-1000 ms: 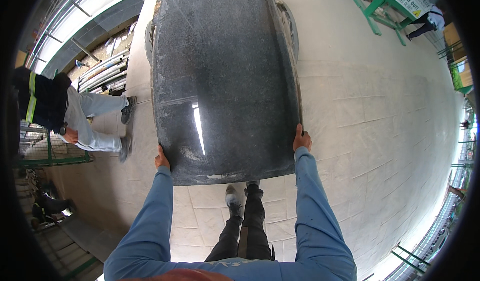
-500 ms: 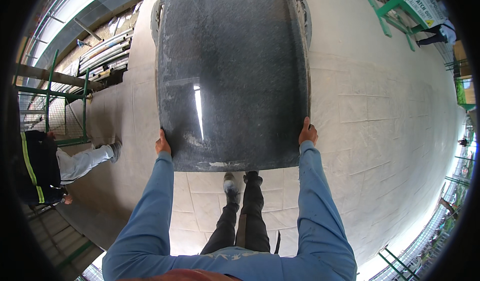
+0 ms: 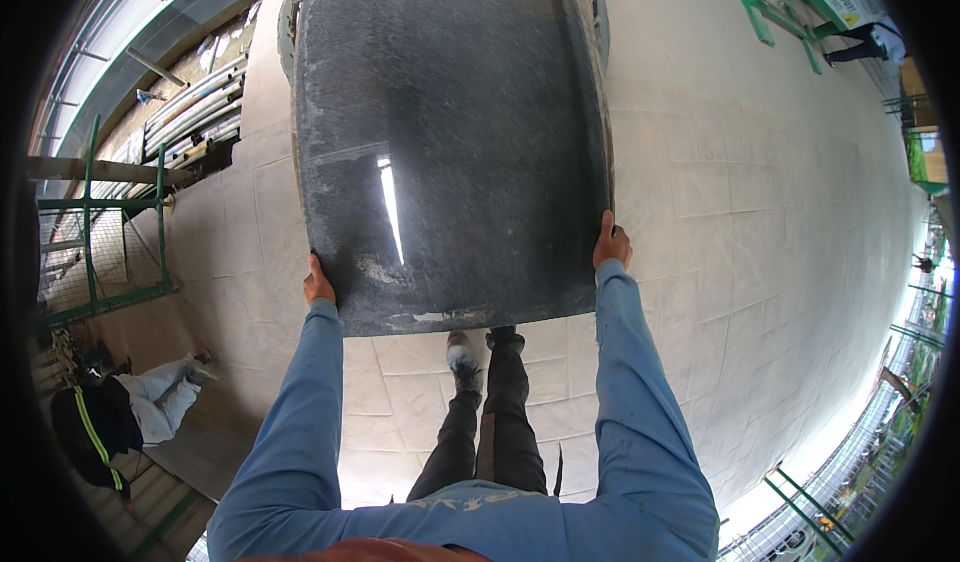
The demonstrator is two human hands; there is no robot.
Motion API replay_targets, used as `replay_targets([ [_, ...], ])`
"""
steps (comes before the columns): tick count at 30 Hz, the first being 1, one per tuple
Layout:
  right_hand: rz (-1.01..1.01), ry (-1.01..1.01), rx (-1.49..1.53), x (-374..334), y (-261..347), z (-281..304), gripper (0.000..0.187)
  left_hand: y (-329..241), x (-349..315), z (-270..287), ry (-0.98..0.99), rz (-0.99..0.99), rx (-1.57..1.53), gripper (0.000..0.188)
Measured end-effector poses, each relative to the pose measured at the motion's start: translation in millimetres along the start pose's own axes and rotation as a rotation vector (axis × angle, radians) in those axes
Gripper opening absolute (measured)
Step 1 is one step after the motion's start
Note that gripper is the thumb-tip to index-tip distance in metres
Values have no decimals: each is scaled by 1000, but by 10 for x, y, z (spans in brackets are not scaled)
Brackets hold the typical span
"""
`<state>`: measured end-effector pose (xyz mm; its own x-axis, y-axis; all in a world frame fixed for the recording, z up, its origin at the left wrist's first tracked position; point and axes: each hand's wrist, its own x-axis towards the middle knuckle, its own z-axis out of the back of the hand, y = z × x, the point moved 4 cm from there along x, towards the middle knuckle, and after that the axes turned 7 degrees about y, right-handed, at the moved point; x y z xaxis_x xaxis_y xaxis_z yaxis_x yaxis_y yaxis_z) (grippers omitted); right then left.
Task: The person pushes a wheelbarrow containing a large dark slab across a tiled outdoor plaza, then up a ramp into a building. They stop, remove the slab from the wheelbarrow, and place it on the ground. Another worker then lifts the slab and places it back into the wheelbarrow.
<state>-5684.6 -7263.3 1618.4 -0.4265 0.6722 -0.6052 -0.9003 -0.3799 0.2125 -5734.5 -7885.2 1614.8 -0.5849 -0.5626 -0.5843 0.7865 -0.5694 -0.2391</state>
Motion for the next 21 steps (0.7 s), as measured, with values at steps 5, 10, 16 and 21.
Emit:
replay_targets([
  [5,-2,27,4,70,12,0,80,-13,-30,-71,7,3,-7,86],
  [10,-1,4,-1,42,-116,-171,81,153,-17,-80,14,28,19,88],
  [16,19,3,6,98,-82,-300,81,50,70,-75,1,30,4,88],
  [21,24,-6,-54,-101,-192,-412,83,290,-34,-16,-2,62,43,88],
])
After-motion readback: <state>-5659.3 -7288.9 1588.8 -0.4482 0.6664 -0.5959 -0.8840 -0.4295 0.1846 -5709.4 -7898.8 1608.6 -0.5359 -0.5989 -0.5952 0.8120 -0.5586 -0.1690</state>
